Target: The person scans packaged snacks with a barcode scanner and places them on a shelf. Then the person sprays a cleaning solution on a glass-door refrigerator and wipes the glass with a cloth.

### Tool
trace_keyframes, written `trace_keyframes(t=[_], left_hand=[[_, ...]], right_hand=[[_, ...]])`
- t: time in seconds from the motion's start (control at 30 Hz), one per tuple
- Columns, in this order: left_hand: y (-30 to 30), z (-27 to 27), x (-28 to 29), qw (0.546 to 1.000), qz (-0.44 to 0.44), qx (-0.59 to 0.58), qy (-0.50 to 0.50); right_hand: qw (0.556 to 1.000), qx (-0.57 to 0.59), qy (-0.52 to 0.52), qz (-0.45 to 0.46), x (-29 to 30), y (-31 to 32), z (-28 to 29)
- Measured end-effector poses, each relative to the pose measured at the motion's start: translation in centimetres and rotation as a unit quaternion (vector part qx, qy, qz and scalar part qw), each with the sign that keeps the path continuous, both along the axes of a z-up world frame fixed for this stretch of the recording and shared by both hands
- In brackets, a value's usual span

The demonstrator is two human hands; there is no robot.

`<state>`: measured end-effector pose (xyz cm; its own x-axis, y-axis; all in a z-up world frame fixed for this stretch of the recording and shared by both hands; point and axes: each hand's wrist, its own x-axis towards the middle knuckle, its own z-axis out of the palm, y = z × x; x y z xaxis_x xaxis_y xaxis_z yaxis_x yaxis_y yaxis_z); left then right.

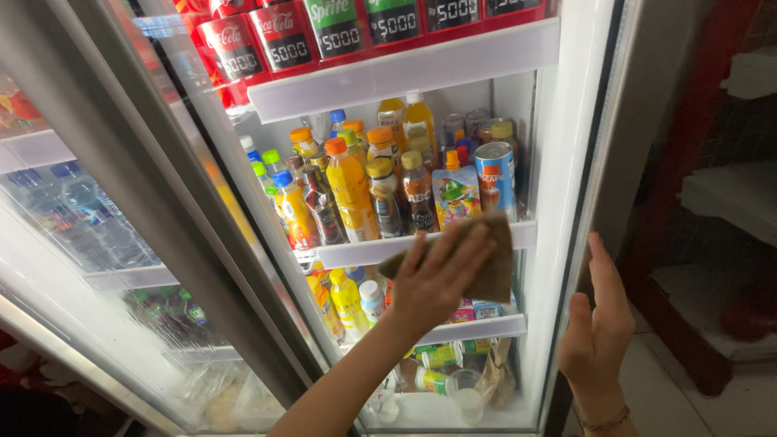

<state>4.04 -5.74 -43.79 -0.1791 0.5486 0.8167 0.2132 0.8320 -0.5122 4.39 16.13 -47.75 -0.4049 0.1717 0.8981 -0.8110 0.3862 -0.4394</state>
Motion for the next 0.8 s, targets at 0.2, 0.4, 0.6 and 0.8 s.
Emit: trace_keyframes(t=[0.2,0.4,0.6,0.8], left_hand=[[5.4,11.1,-3.7,0.975,-0.027,0.212,0.058],[12.2,14.0,-5.0,0.996,-0.041,0.072,-0.02],[12.0,3.3,-6.6,0.993,-0.049,-0.099,-0.046],[8.9,-14.1,-4.5,0.961,-0.034,-0.271,-0.035]], right_hand=[[0.999,0.004,0.008,-0.045,0.1,1.5,-1.7],[0.995,-0.035,0.025,-0.093,-0.3,3.1,-4.8],[0.992,-0.101,0.004,-0.074,0.3,3.2,-8.9],[0.992,-0.084,-0.007,-0.098,1.5,2.7,-11.6]])
